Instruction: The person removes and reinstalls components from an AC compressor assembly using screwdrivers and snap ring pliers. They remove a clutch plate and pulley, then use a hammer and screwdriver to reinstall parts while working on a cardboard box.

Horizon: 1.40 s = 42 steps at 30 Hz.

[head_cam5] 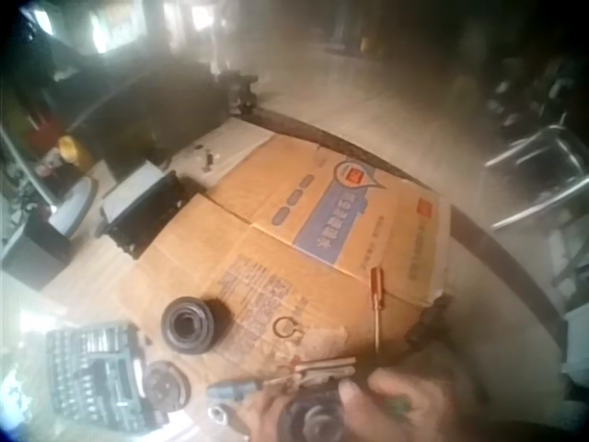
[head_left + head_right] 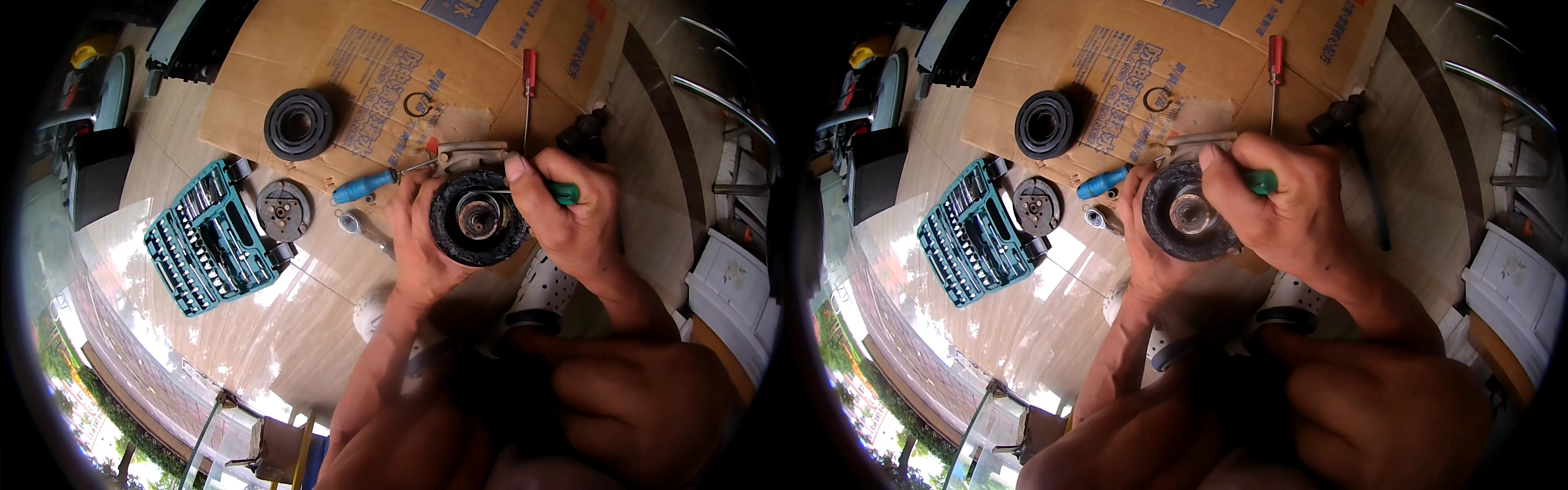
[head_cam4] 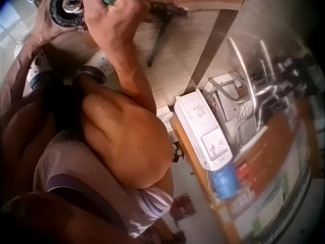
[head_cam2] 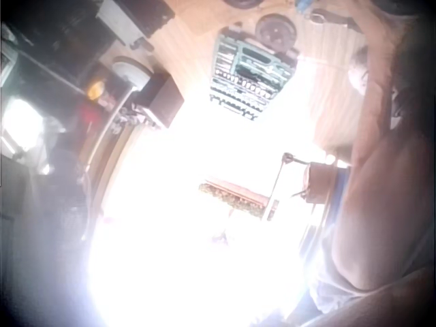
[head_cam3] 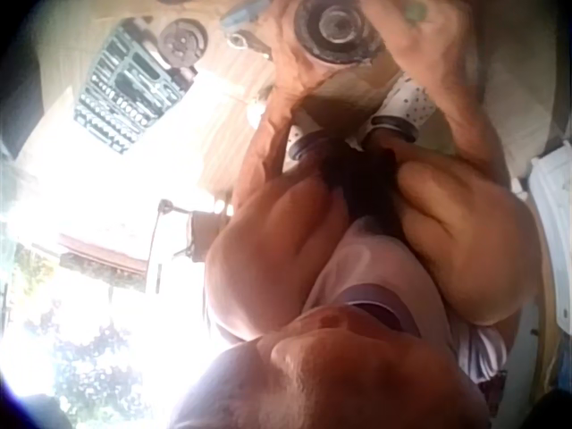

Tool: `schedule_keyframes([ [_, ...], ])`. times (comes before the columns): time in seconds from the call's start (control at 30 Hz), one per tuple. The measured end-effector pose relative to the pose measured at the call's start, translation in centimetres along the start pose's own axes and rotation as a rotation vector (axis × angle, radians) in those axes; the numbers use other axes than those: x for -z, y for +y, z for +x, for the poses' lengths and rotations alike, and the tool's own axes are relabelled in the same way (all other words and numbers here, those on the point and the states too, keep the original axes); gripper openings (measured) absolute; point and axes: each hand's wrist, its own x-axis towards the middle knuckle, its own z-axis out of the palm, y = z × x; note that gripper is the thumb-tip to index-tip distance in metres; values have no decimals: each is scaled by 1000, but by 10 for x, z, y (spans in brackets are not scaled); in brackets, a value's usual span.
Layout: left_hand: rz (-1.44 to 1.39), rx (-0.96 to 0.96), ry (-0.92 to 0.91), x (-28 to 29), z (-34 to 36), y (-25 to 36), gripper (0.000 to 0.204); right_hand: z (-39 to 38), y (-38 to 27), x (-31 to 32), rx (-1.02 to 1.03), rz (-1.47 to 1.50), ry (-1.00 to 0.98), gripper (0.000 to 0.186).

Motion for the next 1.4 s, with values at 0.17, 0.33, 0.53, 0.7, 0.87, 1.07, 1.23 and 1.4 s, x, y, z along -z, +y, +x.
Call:
schedule_keyframes([
  [0.17,-16,42,-24,-1,-2,0,102,-4,-1,-3,-75,97,31,38],
  [0.33,4,42,-33,-1,0,1,101,-8,-1,-5,-219,190,45,42],
  [0.53,-25,77,-46,4,3,5,99,-6,7,-4,-507,339,54,42],
  [0.7,-36,60,-40,3,3,3,100,-20,7,-3,-376,308,85,36],
  [0.87,-31,63,-59,3,0,0,103,-23,3,0,-136,200,120,24],
  [1.07,1,47,-63,3,1,3,105,-14,0,2,-26,30,21,21],
  [1.23,-47,78,-29,1,0,3,105,-2,-2,7,-126,118,-64,29],
  [1.4,0,38,-65,3,1,3,105,10,-6,10,-184,51,-188,32],
])
